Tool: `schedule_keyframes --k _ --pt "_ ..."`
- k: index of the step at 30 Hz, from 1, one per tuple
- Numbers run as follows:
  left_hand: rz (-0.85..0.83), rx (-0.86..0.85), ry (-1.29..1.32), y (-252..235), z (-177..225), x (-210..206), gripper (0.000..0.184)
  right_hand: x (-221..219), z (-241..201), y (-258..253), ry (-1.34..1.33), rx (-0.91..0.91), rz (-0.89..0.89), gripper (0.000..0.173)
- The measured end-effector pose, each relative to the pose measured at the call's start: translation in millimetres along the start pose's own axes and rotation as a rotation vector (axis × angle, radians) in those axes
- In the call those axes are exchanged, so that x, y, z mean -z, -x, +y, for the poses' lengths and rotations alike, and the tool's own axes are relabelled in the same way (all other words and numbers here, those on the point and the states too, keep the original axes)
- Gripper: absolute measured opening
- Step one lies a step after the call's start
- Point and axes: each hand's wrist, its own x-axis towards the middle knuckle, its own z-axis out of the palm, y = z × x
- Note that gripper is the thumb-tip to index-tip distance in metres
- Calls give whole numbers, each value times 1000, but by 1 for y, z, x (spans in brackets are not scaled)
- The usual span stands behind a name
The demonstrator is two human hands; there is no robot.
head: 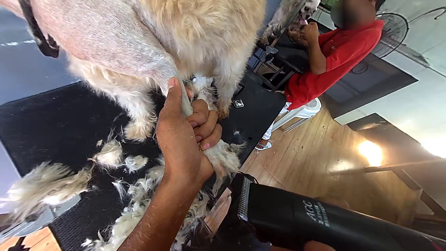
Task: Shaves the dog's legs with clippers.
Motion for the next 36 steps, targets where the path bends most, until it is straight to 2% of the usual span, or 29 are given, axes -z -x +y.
schedule_keyframes --k 4,10,19,24,32,36 --pt "-7 -4 -15 1 0 0 47 -19 -4 -2 -24 27 1 28" --pt "-23 -4 -7 1 -1 0 46 -25 -1 -5 8 90 1 27" --pt "-51 -21 -59 4 0 1 48 -26 4 -3 23 95 40 35" --pt "-54 -32 -66 5 -1 1 48 -16 10 -1 22 119 -7 44" --pt "-19 -46 -16 -2 8 0 49 -10 7 1 -74 100 -40 41" --pt "-81 -38 -73 4 5 4 50 -20 7 0 -91 100 -49 41"
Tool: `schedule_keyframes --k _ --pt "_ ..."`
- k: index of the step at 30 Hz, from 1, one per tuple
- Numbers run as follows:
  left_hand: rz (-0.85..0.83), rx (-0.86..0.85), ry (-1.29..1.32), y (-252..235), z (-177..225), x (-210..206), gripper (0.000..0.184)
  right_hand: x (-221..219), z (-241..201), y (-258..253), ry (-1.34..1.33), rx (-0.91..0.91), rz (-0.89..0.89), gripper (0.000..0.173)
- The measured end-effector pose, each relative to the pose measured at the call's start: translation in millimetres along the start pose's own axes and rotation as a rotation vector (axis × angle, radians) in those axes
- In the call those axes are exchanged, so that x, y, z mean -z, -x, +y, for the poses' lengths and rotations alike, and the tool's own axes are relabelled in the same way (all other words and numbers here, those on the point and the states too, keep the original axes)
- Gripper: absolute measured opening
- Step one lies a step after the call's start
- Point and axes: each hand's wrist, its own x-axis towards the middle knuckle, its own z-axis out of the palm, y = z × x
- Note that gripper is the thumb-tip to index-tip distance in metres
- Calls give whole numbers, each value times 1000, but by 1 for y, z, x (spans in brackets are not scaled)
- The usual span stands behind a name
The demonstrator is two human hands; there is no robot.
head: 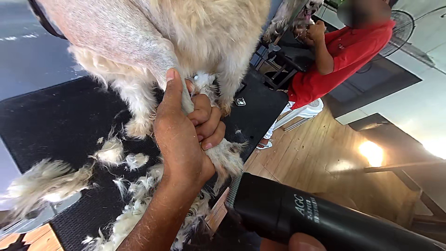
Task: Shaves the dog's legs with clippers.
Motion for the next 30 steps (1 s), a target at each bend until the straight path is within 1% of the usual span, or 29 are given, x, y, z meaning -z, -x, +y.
schedule_keyframes --k 4,8,14,16,18,20,21,23,24,25,26,28,30 --pt "-3 14 5 1 0 -1 49 -1 3 -2 52 19 -45 39" --pt "10 3 -1 2 1 -1 49 1 5 -3 137 104 -77 41" --pt "39 -18 -30 4 1 -5 48 -3 11 -6 135 227 -170 48" --pt "54 -32 -4 1 2 -8 48 -4 7 -13 129 200 -214 48" --pt "24 -26 7 -1 2 -6 48 -4 4 -24 89 116 -279 47" --pt "15 -7 13 -1 3 -6 48 -3 6 -27 -79 -22 -339 45" --pt "26 4 16 0 4 -7 48 1 6 -25 -153 -74 -331 43" --pt "31 14 28 2 3 -8 48 11 3 -21 -90 -50 -291 34" --pt "31 11 32 3 1 -7 47 13 -1 -21 3 21 -227 33" --pt "45 5 37 3 1 -8 46 10 -7 -22 133 117 -152 37" --pt "54 1 38 3 1 -8 45 8 -13 -25 236 182 -131 41" --pt "58 -3 42 3 1 -9 45 11 -18 -27 351 223 -177 42" --pt "53 -5 48 3 2 -9 46 19 -9 -27 338 240 -179 42"
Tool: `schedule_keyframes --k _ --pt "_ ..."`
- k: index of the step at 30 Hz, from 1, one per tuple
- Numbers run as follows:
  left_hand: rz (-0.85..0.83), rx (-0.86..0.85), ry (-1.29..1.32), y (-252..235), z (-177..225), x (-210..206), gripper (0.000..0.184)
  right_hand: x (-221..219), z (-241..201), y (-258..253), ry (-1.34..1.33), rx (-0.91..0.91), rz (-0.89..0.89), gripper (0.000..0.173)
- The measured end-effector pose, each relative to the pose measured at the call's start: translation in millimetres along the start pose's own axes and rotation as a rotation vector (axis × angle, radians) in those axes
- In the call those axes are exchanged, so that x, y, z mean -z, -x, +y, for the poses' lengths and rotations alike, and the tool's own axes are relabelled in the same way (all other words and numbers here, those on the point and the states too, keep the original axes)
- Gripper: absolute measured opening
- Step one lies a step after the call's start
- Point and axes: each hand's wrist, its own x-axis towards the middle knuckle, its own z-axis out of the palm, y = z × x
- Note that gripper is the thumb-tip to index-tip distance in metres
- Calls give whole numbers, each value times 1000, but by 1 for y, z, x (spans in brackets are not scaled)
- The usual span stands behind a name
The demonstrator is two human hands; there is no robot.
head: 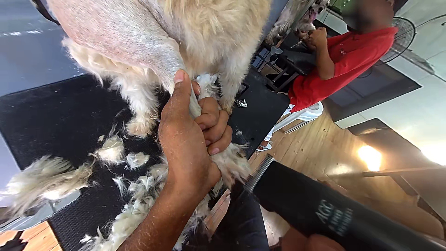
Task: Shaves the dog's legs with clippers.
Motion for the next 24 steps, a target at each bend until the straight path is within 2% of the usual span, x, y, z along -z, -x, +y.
schedule_keyframes --k 8,11,17,20,24 --pt "-8 -5 3 1 0 0 47 -7 3 -1 54 26 -3 44" --pt "5 -4 -9 2 1 -1 46 -17 -8 -7 14 32 53 35" --pt "18 -12 -9 1 3 -1 47 -12 -7 -5 -47 59 25 35" --pt "2 5 -3 1 1 -1 46 -6 5 1 -101 47 14 37" --pt "-22 28 -15 4 -2 -1 46 -5 2 0 3 63 23 44"
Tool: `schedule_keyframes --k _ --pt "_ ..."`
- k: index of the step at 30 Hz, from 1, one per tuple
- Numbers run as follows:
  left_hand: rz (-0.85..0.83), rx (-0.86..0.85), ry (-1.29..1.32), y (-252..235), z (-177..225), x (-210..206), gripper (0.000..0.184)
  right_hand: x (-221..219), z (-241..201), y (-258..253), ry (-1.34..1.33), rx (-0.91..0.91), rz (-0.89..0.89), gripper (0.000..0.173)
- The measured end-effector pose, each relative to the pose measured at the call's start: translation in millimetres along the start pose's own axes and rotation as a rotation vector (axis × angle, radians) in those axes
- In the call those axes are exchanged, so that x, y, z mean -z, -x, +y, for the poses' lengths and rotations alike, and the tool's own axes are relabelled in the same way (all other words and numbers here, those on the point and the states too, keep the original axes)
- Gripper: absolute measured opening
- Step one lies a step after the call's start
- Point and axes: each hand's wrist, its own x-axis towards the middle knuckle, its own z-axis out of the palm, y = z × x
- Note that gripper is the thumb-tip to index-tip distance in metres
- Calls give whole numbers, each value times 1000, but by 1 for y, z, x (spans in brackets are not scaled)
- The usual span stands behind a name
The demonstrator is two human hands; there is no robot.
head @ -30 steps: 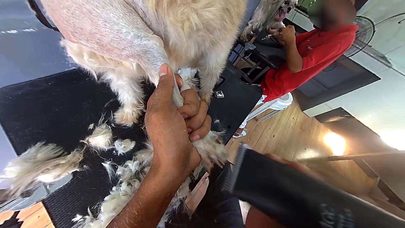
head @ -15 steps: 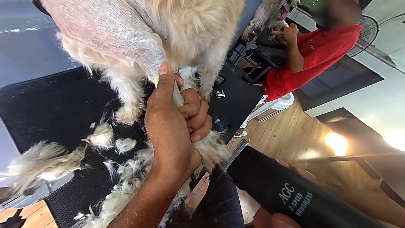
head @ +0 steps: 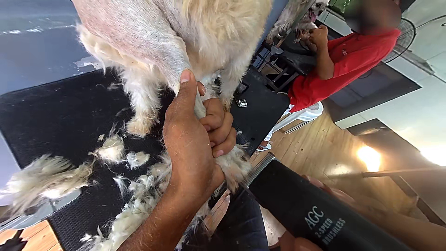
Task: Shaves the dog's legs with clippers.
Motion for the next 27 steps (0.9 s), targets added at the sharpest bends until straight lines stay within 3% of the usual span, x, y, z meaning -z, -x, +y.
schedule_keyframes --k 7,11,19,23,25,27 --pt "-31 20 -10 3 -2 1 46 -11 -5 -6 76 27 31 41" --pt "-35 26 -3 2 -1 0 46 -20 0 -11 38 5 52 52" --pt "-36 26 -22 4 -9 -1 45 -18 2 -6 88 62 21 40" --pt "-80 64 -14 7 -10 2 45 -19 13 -1 -96 -103 175 30" --pt "-80 66 -10 7 -11 2 46 -17 8 -5 -59 -194 320 29" --pt "-73 64 -17 7 -13 2 46 -10 3 -6 -7 -200 343 31"
